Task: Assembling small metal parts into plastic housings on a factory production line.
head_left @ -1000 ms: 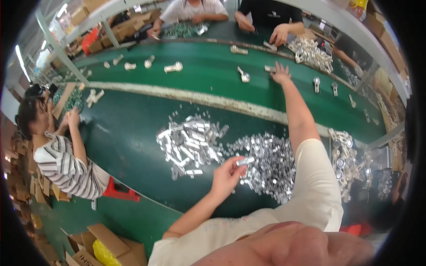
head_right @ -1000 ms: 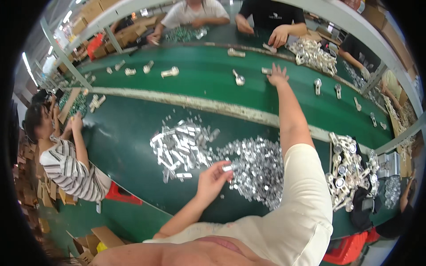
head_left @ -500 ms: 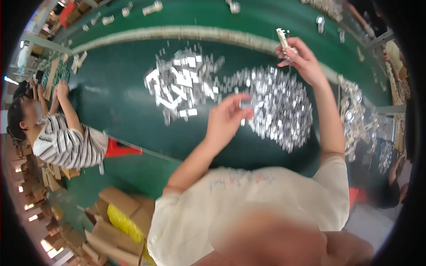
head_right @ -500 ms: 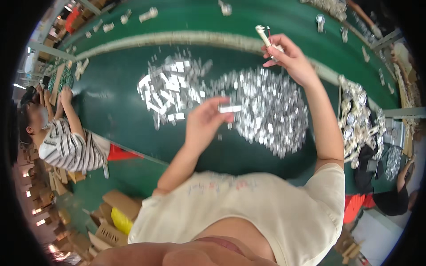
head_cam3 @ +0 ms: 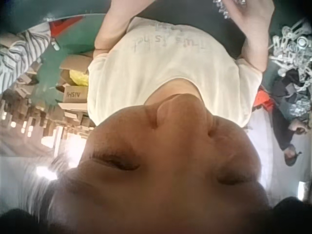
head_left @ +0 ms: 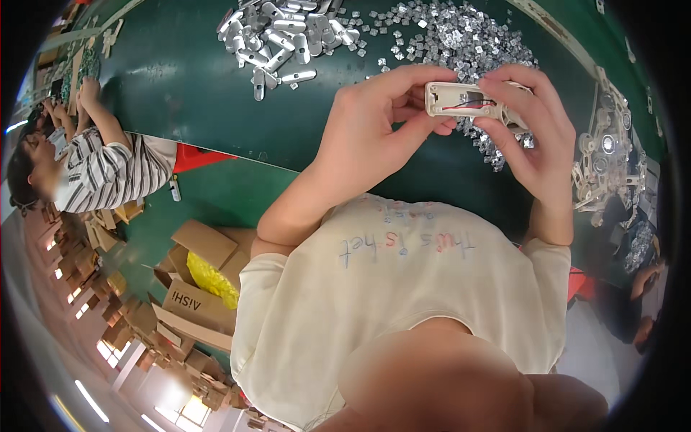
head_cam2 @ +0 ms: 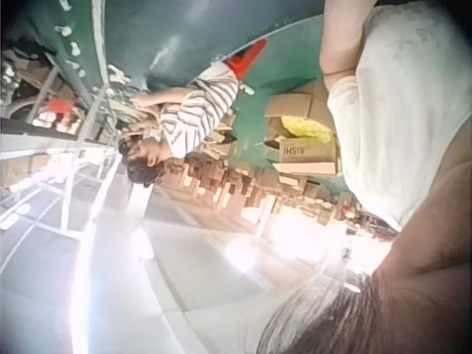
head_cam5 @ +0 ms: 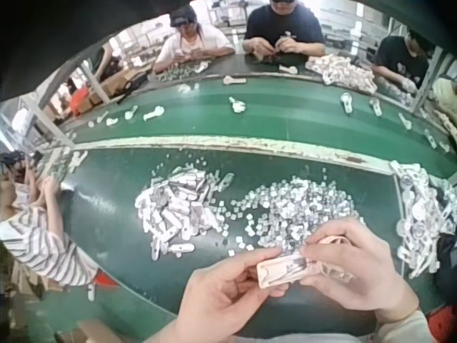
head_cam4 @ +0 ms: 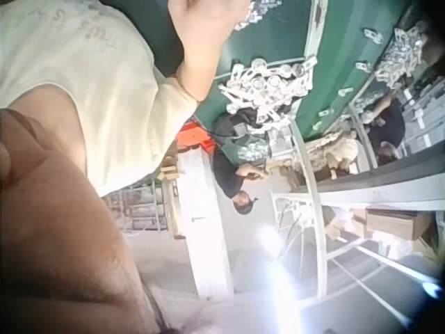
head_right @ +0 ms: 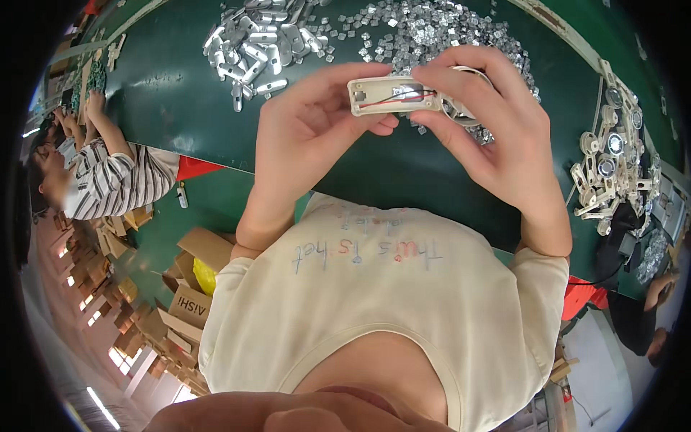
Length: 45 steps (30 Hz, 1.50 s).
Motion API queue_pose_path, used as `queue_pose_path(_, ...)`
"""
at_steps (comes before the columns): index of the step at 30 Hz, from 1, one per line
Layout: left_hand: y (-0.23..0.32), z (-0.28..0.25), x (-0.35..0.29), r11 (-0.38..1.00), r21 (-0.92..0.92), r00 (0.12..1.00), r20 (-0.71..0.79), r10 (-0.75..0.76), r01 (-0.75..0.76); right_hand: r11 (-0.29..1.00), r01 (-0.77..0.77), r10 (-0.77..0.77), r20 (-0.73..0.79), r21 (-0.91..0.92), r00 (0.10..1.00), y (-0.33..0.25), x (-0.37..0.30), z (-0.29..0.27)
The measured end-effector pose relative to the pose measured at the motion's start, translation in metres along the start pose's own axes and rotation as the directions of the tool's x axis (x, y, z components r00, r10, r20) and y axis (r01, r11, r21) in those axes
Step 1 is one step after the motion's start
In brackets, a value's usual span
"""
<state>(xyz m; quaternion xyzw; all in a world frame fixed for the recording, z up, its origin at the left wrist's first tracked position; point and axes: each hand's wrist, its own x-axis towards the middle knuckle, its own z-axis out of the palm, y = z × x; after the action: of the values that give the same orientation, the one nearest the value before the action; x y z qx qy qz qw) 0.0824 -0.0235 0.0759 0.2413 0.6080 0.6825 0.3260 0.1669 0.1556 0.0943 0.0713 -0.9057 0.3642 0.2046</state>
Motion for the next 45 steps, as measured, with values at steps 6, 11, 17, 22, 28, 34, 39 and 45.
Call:
queue_pose_path(6,-0.001,0.001,-0.005,0.998,-0.043,0.999,0.0,0.05,-0.05,1.0,-0.013,0.013,-0.001,-0.009,1.0,-0.005,-0.003,0.0)
queue_pose_path(11,-0.005,0.006,-0.002,0.996,-0.065,0.997,-0.062,0.054,-0.058,0.999,0.024,-0.025,0.009,0.031,1.0,-0.003,-0.004,0.001)
queue_pose_path(17,-0.016,0.01,0.004,0.958,0.205,0.97,-0.097,0.221,-0.198,0.863,-0.325,0.343,0.026,0.385,0.939,0.003,-0.016,0.018)
queue_pose_path(22,-0.044,0.007,0.015,0.865,0.356,0.869,-0.22,0.444,-0.353,0.996,-0.011,0.025,-0.155,0.088,0.988,0.015,-0.013,0.039)
queue_pose_path(28,-0.061,-0.003,0.016,0.779,0.488,0.807,-0.222,0.547,-0.394,0.991,0.13,-0.134,-0.14,-0.038,0.981,0.016,-0.007,0.054)
queue_pose_path(34,-0.065,-0.065,0.045,0.461,0.882,0.8,-0.21,0.562,-0.093,0.676,-0.525,0.549,0.122,0.517,0.827,0.149,0.08,0.046)
queue_pose_path(39,-0.082,-0.102,0.05,0.394,0.915,0.878,-0.256,0.405,0.086,0.585,-0.557,0.693,-0.007,0.59,0.721,0.209,0.111,0.031)
queue_pose_path(45,-0.086,-0.072,0.012,0.584,0.808,0.889,-0.326,0.322,0.085,0.945,-0.192,0.266,0.284,-0.264,0.921,0.087,0.029,0.025)
